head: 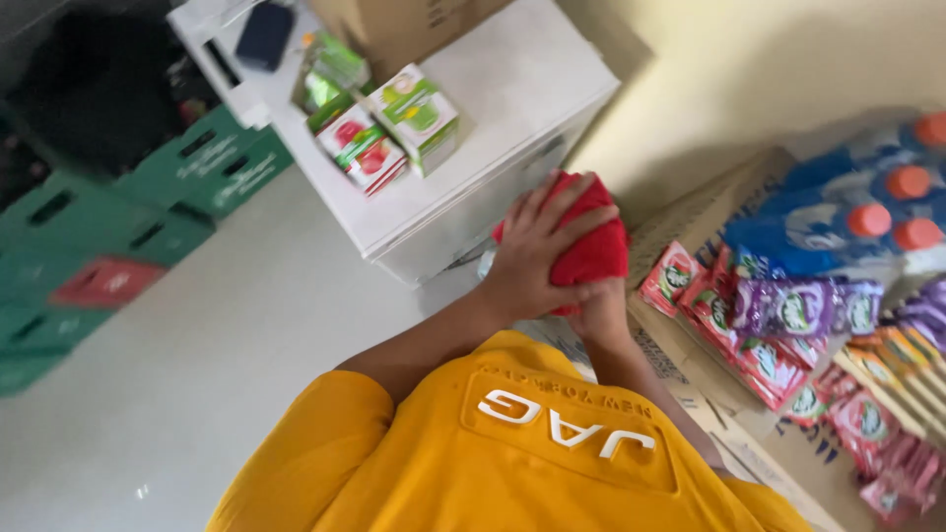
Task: Wiping juice powder packets with a red cloth and organizing them into rows on top of cardboard boxes.
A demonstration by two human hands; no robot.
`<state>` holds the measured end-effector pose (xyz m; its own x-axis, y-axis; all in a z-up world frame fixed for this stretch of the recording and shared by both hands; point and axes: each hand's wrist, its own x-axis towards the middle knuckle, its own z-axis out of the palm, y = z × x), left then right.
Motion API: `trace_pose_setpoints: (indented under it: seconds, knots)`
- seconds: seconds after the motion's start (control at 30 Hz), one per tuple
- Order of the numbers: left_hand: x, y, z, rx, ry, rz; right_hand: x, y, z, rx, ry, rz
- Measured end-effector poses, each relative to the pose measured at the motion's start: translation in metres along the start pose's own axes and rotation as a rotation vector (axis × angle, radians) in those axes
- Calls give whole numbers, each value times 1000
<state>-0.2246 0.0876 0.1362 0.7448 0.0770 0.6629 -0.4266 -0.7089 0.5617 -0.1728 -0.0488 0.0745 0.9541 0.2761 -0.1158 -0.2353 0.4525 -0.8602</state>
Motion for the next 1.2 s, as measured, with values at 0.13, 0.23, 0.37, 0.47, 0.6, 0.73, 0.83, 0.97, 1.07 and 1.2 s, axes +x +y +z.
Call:
trace_pose_setpoints:
  seconds: [0.13, 0.23, 0.37, 0.47, 0.6, 0.73, 0.83, 0.97, 1.07, 1.2]
  knots:
    - [36, -28, 19, -194, -92, -55, -9, 17, -37, -122, 221, -64]
    - [56, -54, 54, -515, -164, -47, -39, -43, 31, -6, 374, 157]
    - [80, -60, 72, -654, -288, 14, -40, -6, -30, 99, 531, -24]
    - [90, -76, 95, -678, -433, 10, -51, -26, -27, 165, 706, -132]
    - [80, -89, 117, -998, -1244, -109, -68, -16, -59, 73, 830, -182]
    - [58, -125, 171, -1214, -1677, -312, -79, -43, -43, -33, 985, -239]
    - [76, -99, 173, -1100, -1675, -289, -96, 9, -99, -229, 1042, -239]
    - [104, -54, 165, -1188, -1640, -341, -78, -27, -68, -617, 898, -475]
    - [102, -64, 179, -976, -1502, -372, -78, -40, -74, -443, 979, -528]
    - [94, -77, 205, -432, -1428, -118, -101, -69, -75, 335, 1140, -370]
